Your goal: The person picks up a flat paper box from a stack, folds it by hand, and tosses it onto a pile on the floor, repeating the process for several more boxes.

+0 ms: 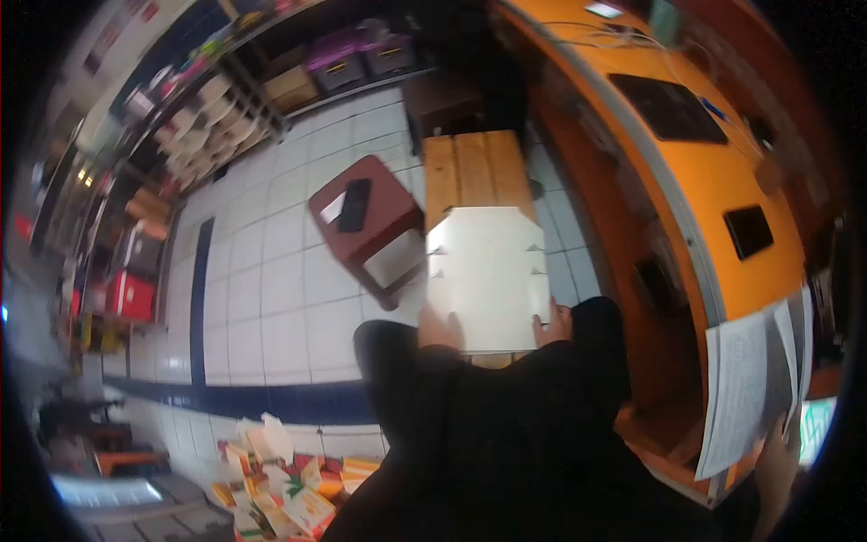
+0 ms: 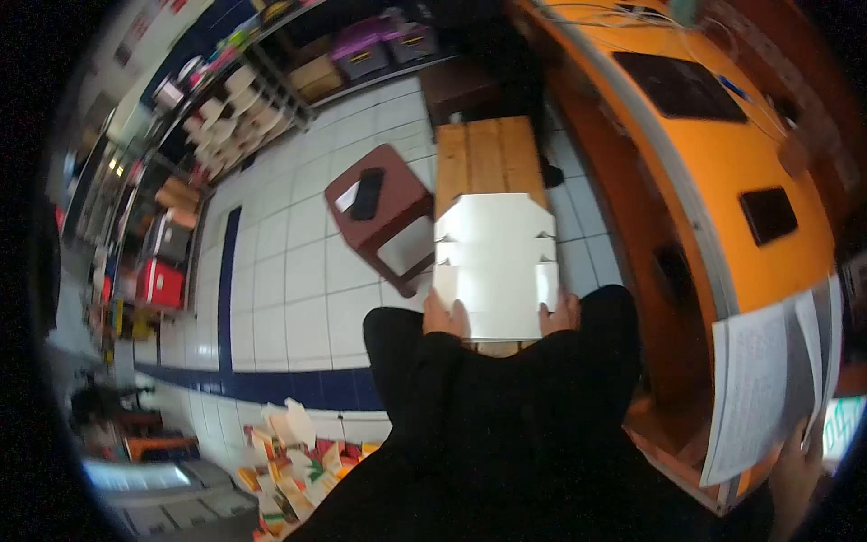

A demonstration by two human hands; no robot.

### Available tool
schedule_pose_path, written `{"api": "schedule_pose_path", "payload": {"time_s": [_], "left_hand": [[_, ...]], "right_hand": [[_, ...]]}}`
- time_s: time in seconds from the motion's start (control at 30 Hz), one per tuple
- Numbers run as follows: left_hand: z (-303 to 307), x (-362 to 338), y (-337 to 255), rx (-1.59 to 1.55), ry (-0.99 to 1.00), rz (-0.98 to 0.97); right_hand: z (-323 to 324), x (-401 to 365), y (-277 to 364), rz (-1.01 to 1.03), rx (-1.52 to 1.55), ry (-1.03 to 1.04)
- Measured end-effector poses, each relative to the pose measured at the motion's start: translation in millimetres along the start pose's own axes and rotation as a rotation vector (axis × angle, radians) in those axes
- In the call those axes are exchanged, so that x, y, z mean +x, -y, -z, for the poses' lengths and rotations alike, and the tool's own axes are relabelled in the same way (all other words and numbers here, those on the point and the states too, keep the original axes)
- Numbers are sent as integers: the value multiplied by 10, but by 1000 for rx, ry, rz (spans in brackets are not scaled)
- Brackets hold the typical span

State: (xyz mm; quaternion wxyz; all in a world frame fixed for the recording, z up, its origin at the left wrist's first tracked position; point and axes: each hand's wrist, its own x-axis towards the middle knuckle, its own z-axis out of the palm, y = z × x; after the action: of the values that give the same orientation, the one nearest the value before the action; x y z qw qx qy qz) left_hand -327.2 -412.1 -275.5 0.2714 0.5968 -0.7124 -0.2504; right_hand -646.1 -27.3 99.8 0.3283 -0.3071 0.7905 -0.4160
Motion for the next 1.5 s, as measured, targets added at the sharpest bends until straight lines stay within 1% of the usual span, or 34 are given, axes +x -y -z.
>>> {"api": "schedule_pose_path", "payload": {"time_s": [0.03, 0.07, 0.1, 0.17, 0.23, 0.3, 0.33, 0.4, 0.43, 0.47, 0.5, 0.53, 0.6, 0.63, 0.7, 0.73, 0.77, 0.8, 0.83, 0.87, 0.9, 0.93, 0.97, 1.03, 1.07, 1.13, 1.17, 1.2, 1.23, 1.3, 1.33, 1.4, 1.43, 1.5], "left_hand": [[1, 5, 18, -21, -28, -50], [36, 4, -73, -61, -35, -89], [104, -7, -102, -104, -39, -123], [41, -30, 28, -2, -113, -253], [94, -43, -13, -78, -95, -266], [212, -57, -160, 139, -32, -187], [281, -55, -289, 134, -21, -208], [410, -47, -483, 73, 9, 106], [347, -11, -396, 76, 13, 92], [244, 22, -215, -54, -21, 94], [226, 44, -159, -186, -53, 96], [216, 64, -93, -185, -53, 81], [327, 85, -166, -369, 180, 171], [343, 58, -210, -363, 181, 166], [402, -67, -405, -201, 151, -114], [417, -84, -407, 42, 185, -324], [387, -109, -411, 52, 181, -312], [330, -143, -419, 229, 165, -404], [301, -184, -434, 410, 152, -488], [297, -198, -495, 484, 199, -462], [300, -191, -560, 557, 247, -431], [301, -169, -578, 583, 251, -435], [349, -159, -674, 593, 242, -423], [365, -155, -768, 454, -39, -540], [290, -129, -814, 459, -40, -538], [54, -99, -902, 68, -33, -499], [-115, -103, -988, -37, 64, -308], [-385, -76, -942, -176, 169, -146], [-483, -12, -994, -356, 334, 9], [-805, 172, -855, -291, 480, 77], [-906, 225, -813, -300, 477, 69], [-989, 299, -728, -483, 402, 168], [-981, 335, -713, -482, 400, 165], [-948, 403, -663, -571, 347, 141]], "right_hand": [[261, -224, 115, -53, 61, -13], [366, -354, 199, -110, 125, -17], [400, -457, 270, -163, 204, -15], [384, -628, 314, -260, 396, 10], [330, -722, 293, -366, 620, 43], [232, -761, 247, -463, 834, 52], [173, -766, 240, -514, 941, 45], [11, -736, 195, -595, 1106, -19], [-67, -703, 166, -635, 1189, -43], [-129, -675, 136, -675, 1272, -63], [-155, -675, 111, -689, 1319, -73], [-181, -675, 85, -704, 1367, -85], [-202, -685, 34, -768, 1732, -321], [-158, -747, -52, -769, 1740, -321], [-1, -937, -235, -772, 1675, -291], [5, -935, -85, -782, 1673, -284], [7, -910, 139, -854, 1722, -345], [9, -865, 259, -933, 1765, -405], [64, -911, 58, -959, 1752, -388], [170, -1035, -317, -860, 1420, -218], [209, -1039, -434, -817, 1252, -112], [248, -1043, -550, -766, 1082, -17], [261, -1013, -551, -672, 766, -51], [317, -986, -557, -559, 462, -79], [394, -994, -574, -483, 159, -154], [596, -1015, -599, -307, -449, -293], [686, -1005, -596, -202, -753, -358], [698, -966, -545, -135, -905, -388], [709, -927, -494, -73, -1059, -430], [622, -827, -261, -160, -793, -322], [657, -820, -247, -155, -797, -333], [695, -818, -246, -188, -697, -317], [679, -794, -222, -205, -644, -303], [570, -723, -62, -304, -515, -380]]}}
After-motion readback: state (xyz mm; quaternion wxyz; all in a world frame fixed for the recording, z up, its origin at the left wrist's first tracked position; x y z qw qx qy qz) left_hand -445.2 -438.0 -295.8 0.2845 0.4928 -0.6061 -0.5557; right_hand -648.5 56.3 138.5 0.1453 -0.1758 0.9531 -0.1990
